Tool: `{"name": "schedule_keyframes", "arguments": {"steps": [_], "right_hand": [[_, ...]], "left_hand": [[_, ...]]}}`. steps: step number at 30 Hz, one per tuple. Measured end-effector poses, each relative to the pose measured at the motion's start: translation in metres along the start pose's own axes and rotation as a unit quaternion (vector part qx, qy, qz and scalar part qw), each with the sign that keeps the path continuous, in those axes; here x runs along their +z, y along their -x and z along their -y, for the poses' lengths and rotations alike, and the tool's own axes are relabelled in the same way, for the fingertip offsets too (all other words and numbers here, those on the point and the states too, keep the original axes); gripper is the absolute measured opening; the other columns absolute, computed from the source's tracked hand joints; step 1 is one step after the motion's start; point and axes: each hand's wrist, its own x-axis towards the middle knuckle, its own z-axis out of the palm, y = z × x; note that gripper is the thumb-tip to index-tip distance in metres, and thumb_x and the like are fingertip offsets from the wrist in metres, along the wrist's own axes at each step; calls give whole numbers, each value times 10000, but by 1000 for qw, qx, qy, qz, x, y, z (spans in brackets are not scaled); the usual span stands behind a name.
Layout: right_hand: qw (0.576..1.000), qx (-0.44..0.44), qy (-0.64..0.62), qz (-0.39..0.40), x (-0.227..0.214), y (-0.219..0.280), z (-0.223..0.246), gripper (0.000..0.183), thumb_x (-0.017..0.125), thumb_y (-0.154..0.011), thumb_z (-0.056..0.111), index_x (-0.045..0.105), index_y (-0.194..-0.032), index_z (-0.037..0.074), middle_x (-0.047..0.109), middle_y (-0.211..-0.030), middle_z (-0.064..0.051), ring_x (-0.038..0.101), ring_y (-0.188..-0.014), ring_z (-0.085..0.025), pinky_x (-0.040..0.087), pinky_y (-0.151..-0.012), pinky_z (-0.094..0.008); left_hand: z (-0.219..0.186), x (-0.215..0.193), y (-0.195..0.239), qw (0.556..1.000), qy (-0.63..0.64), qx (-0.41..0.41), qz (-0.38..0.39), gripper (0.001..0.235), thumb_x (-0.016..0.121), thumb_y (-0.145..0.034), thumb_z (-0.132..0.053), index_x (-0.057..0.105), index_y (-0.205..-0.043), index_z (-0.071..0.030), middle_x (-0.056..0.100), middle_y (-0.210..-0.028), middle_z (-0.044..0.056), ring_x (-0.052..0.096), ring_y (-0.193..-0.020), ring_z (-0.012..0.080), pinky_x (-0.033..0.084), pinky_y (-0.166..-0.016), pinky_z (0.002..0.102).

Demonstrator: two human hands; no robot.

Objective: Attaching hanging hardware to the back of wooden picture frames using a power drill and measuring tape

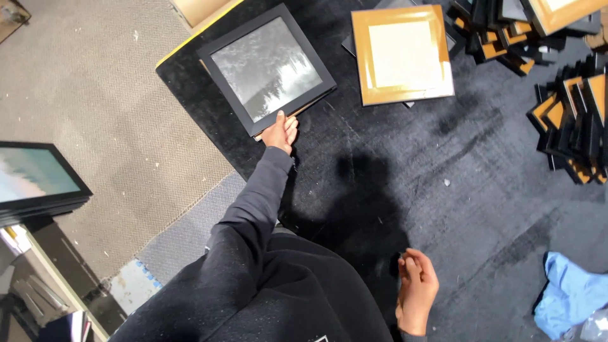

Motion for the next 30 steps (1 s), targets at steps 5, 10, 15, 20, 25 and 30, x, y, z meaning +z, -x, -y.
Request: {"name": "schedule_keyframes", "arguments": {"steps": [5, 10, 15, 20, 25, 30], "right_hand": [[1000, 12, 14, 14, 4, 10, -3, 157, 562, -1046, 44, 685, -1138, 12, 660, -1069, -110, 640, -924, -185, 536, -890, -289], [999, 31, -15, 6, -8, 13, -23, 152, 602, -1012, 36, 698, -1127, 11, 642, -954, -109, 633, -862, -159, 545, -875, -262], [998, 57, -23, -19, -18, 22, -24, 183, 576, -1027, 50, 687, -1166, 8, 653, -958, -107, 628, -852, -149, 519, -825, -235], [996, 45, -60, -52, -25, 32, -25, 211, 573, -1024, 48, 670, -1196, -27, 642, -925, -114, 611, -810, -152, 524, -805, -237], [986, 43, -123, -105, -33, 38, -47, 166, 553, -1008, 10, 646, -1137, -40, 612, -978, -136, 539, -722, -161, 464, -696, -247], [983, 96, -111, -113, -22, 38, -49, 217, 583, -1012, 32, 660, -1201, -42, 651, -1007, -141, 588, -801, -152, 507, -801, -260]], "left_hand": [[0, -8, -5, 998, -52, -35, 20, 499, 679, -921, -405, 643, -1194, 12, 730, -1252, 208, 737, -1120, 279, 627, -838, 351], [15, 15, 34, 971, -192, -65, 126, 404, 519, -1003, -385, 712, -1044, -32, 792, -1076, 180, 784, -950, 226, 542, -645, 241], [51, 100, 39, 930, -313, -8, 193, 424, 636, -880, -524, 486, -965, -137, 559, -916, 53, 490, -805, 145, 346, -717, 323], [129, 182, -60, 935, -305, 78, 164, 438, 720, -858, -409, 365, -743, -179, 443, -723, 16, 448, -658, 131, 344, -576, 327], [162, 194, -109, 929, -296, 52, 216, 94, 714, -904, -115, 742, -929, -28, 695, -745, 84, 602, -536, 167, 468, -425, 327], [110, 193, -23, 895, -318, -26, 311, 125, 610, -991, -45, 656, -1064, -134, 631, -854, -32, 459, -594, 40, 372, -489, 192]]}}
